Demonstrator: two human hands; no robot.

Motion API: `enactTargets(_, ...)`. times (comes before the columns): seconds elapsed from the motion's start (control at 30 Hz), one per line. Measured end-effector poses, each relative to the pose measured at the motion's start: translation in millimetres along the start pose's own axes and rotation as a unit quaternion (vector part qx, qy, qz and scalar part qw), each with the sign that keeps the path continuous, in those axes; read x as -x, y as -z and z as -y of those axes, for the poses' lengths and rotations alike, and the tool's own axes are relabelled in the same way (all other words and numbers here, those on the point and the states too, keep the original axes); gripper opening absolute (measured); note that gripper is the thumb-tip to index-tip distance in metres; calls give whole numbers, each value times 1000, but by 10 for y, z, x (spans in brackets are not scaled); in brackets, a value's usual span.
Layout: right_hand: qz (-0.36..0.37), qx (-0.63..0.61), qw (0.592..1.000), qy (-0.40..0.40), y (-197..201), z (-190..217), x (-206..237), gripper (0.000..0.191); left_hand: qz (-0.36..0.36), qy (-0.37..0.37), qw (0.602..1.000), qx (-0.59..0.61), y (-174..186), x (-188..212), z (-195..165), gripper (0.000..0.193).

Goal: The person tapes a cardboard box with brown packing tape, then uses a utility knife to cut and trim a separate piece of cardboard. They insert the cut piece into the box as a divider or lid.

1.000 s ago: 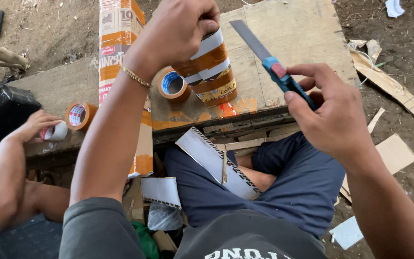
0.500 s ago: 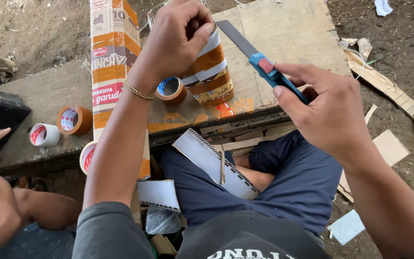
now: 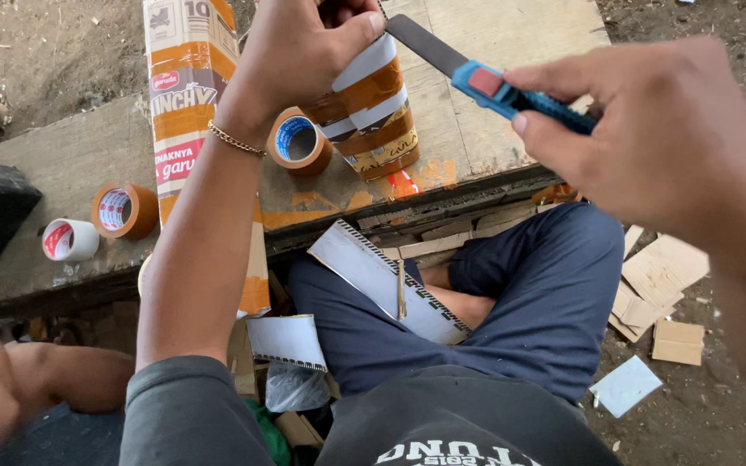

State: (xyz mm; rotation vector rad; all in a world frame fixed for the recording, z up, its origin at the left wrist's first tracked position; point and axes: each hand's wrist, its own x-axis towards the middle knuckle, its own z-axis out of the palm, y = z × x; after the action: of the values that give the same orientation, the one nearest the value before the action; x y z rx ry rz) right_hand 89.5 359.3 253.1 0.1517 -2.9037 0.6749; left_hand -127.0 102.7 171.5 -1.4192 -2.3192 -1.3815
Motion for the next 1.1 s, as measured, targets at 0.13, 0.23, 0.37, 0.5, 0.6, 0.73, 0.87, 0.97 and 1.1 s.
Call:
enactTargets(0.13, 16, 8, 1000, -8, 65, 67, -118, 36, 0, 28, 1000, -10, -3, 0, -17, 9)
enactTargets(0.23, 6, -4, 1000, 6, 25, 71, -188, 37, -1, 29, 1000, -11, -21, -24, -53, 8)
enactTargets(0.37, 23, 13, 999, 41, 58, -38, -237, 40, 3, 48, 999, 13, -29, -44, -77, 10)
enactTargets(0.5, 32, 29, 999, 33, 52, -114, -324, 38, -8, 25, 1000, 7, -9, -29, -69, 11)
enactTargets(0.6, 48, 16, 999, 20, 36, -91, -355, 41, -12, 62, 998, 16, 1, -30, -84, 13)
enactTargets(0.73, 84, 64, 993, -42, 110, 13, -331, 42, -61, 60, 994, 61, 10, -38, -183, 12)
enactTargets(0.87, 98, 99, 989, -51, 209, 124, -330, 40, -70, 9, 997, -36, 77, 28, -347, 7)
enactTargets(0.97, 41, 98, 994, -15, 196, 162, -293, 38, -39, 17, 995, -95, 135, 52, -470, 9)
enactTargets(1.1, 40, 82, 995, -33, 153, 122, -249, 38, -74, 30, 987, -136, 204, 16, -674, 5)
